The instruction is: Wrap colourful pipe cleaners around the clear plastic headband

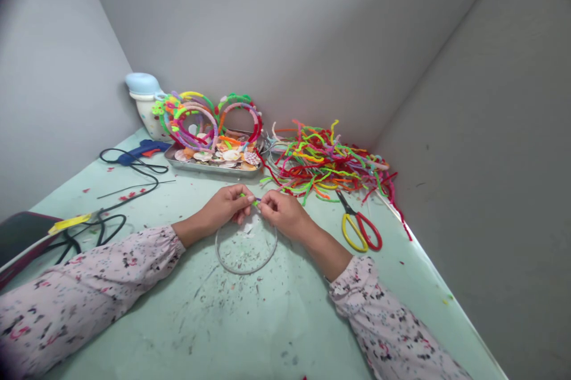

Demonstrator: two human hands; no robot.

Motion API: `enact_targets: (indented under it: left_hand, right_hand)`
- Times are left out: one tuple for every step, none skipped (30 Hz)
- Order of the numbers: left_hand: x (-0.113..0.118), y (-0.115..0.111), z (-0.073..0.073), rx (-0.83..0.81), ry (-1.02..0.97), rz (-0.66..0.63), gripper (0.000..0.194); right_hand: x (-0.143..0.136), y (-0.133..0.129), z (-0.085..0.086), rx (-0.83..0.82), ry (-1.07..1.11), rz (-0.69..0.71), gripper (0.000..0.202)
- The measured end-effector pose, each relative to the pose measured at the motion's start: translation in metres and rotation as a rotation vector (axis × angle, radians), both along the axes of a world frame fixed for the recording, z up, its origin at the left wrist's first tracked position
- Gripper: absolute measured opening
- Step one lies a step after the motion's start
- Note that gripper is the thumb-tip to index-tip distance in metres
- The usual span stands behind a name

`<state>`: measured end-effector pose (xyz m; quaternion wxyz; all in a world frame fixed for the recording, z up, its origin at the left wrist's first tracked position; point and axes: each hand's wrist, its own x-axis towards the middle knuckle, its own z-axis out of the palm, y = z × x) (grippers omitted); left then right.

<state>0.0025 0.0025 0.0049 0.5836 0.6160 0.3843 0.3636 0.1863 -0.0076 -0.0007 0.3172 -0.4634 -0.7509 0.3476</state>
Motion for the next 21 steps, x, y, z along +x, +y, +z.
enact_targets:
  left_hand:
    - [0.0000, -0.0003, -0.0001, -0.003, -0.002, 0.002, 0.021]
    - [0.0000, -0.0005, -0.0002, -0.005, -0.004, 0.000, 0.021]
    - [0.0000, -0.0004, -0.0004, -0.006, -0.004, -0.001, 0.021]
    - [0.0000, -0.0002, -0.0006, -0.007, -0.006, -0.003, 0.021]
    - [0.0000, 0.0002, -0.0007, -0.006, -0.008, -0.006, 0.021]
    - [0.0000, 0.0008, -0.0009, -0.004, -0.011, -0.009, 0.020]
    - [0.0000, 0.0013, -0.0010, -0.001, -0.014, -0.011, 0.020]
    - [0.0000, 0.0018, -0.0011, 0.000, -0.017, -0.014, 0.021]
    - [0.0000, 0.0021, -0.0011, 0.000, -0.018, -0.014, 0.021]
    - [0.0001, 0.0023, -0.0011, -0.001, -0.019, -0.013, 0.021]
    - [0.0001, 0.0024, -0.0011, -0.004, -0.019, -0.012, 0.021]
    - [0.0001, 0.0023, -0.0010, -0.006, -0.018, -0.011, 0.021]
    - [0.0001, 0.0021, -0.0010, -0.008, -0.017, -0.010, 0.021]
    - [0.0001, 0.0019, -0.0009, -0.009, -0.016, -0.009, 0.021]
    - [0.0001, 0.0017, -0.0008, -0.009, -0.016, -0.010, 0.021]
    - [0.0001, 0.0015, -0.0007, -0.008, -0.016, -0.011, 0.021]
    - [0.0000, 0.0014, -0.0006, -0.005, -0.015, -0.011, 0.021]
    - [-0.0001, 0.0014, -0.0005, -0.003, -0.014, -0.012, 0.021]
    - [-0.0002, 0.0013, -0.0003, 0.000, -0.013, -0.012, 0.022]
    - [-0.0003, 0.0014, -0.0003, 0.002, -0.011, -0.012, 0.022]
    - [-0.0003, 0.0015, -0.0002, 0.002, -0.009, -0.012, 0.022]
  right_hand:
    - [0.0001, -0.0002, -0.0001, 0.005, -0.002, -0.001, 0.013]
    - [0.0001, -0.0005, 0.0000, 0.006, 0.004, -0.002, 0.013]
    - [0.0002, -0.0007, 0.0001, 0.001, 0.016, 0.000, 0.014]
    - [0.0003, -0.0008, 0.0002, -0.008, 0.035, 0.004, 0.014]
    - [0.0003, -0.0010, 0.0005, -0.020, 0.057, 0.010, 0.014]
    - [0.0004, -0.0011, 0.0008, -0.034, 0.082, 0.018, 0.015]
    - [0.0004, -0.0011, 0.0012, -0.048, 0.104, 0.027, 0.015]
    - [0.0005, -0.0012, 0.0015, -0.059, 0.120, 0.035, 0.015]
    - [0.0005, -0.0012, 0.0018, -0.067, 0.129, 0.039, 0.014]
    - [0.0005, -0.0012, 0.0020, -0.073, 0.133, 0.041, 0.014]
    - [0.0005, -0.0012, 0.0021, -0.078, 0.133, 0.042, 0.014]
    - [0.0006, -0.0011, 0.0020, -0.083, 0.134, 0.043, 0.013]
    - [0.0007, -0.0010, 0.0018, -0.088, 0.136, 0.045, 0.013]
    - [0.0008, -0.0009, 0.0015, -0.091, 0.139, 0.047, 0.013]
    - [0.0010, -0.0007, 0.0010, -0.093, 0.141, 0.050, 0.013]
    - [0.0012, -0.0004, 0.0005, -0.094, 0.140, 0.052, 0.013]
    - [0.0015, 0.0000, -0.0001, -0.092, 0.137, 0.051, 0.013]
    - [0.0018, 0.0003, -0.0006, -0.089, 0.131, 0.050, 0.013]
    - [0.0021, 0.0007, -0.0012, -0.088, 0.124, 0.050, 0.012]
    - [0.0023, 0.0011, -0.0017, -0.086, 0.118, 0.050, 0.012]
    - [0.0025, 0.0014, -0.0022, -0.086, 0.116, 0.050, 0.011]
